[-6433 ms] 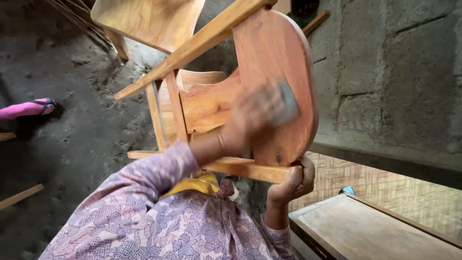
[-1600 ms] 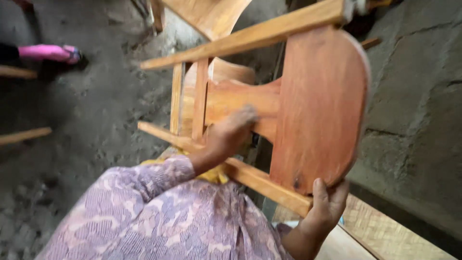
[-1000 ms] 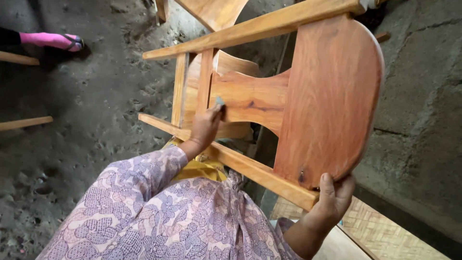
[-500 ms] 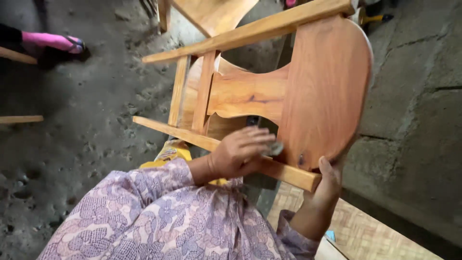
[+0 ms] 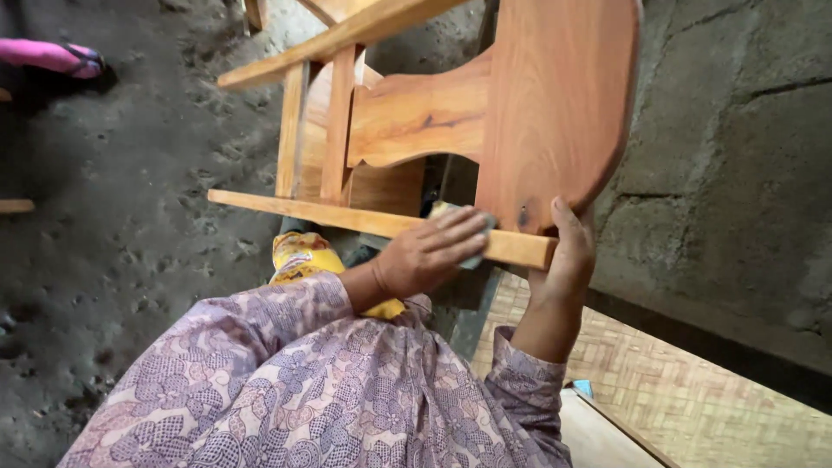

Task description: The person sands the backrest and seat of a wooden chair using a sanding block. They hold the chair upright initially, then place it between their legs while sitting on the floor to continue smoothing the surfaces.

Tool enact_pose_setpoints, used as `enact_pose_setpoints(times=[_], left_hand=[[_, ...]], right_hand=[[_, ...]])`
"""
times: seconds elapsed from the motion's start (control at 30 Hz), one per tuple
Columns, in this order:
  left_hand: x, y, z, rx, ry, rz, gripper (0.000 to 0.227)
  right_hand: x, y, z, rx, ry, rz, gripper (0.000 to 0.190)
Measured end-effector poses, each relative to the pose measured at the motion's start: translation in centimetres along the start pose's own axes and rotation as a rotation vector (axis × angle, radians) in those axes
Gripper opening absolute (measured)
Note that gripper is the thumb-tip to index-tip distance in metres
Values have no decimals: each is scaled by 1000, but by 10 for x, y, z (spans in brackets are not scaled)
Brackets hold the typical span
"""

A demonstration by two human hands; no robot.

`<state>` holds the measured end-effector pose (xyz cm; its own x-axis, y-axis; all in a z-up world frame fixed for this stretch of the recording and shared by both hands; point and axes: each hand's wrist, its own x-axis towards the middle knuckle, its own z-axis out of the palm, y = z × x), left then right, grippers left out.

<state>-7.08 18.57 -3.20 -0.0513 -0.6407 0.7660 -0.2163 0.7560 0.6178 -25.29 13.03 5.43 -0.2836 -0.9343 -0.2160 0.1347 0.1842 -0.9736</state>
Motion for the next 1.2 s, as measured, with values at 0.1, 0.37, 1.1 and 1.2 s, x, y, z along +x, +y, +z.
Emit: enact_pose_setpoints(times=[0.1,0.37,1.1,1.2], left_hand=[[-39,-28,-18,123,-21,-28,37],[-128,-64,-70,375,-175,-161,46],[-211,-61,-58,610,-113,-449,36],[-206,-51,-55,435,25,-671,42]], right_hand=[[1,-6,6,-8,-5,-5,53],[-8,-10,13,31,154,52,48],[-27,-31,35,-161,15,-168,40],[-29,-29,29,-177,-5,-160,42]])
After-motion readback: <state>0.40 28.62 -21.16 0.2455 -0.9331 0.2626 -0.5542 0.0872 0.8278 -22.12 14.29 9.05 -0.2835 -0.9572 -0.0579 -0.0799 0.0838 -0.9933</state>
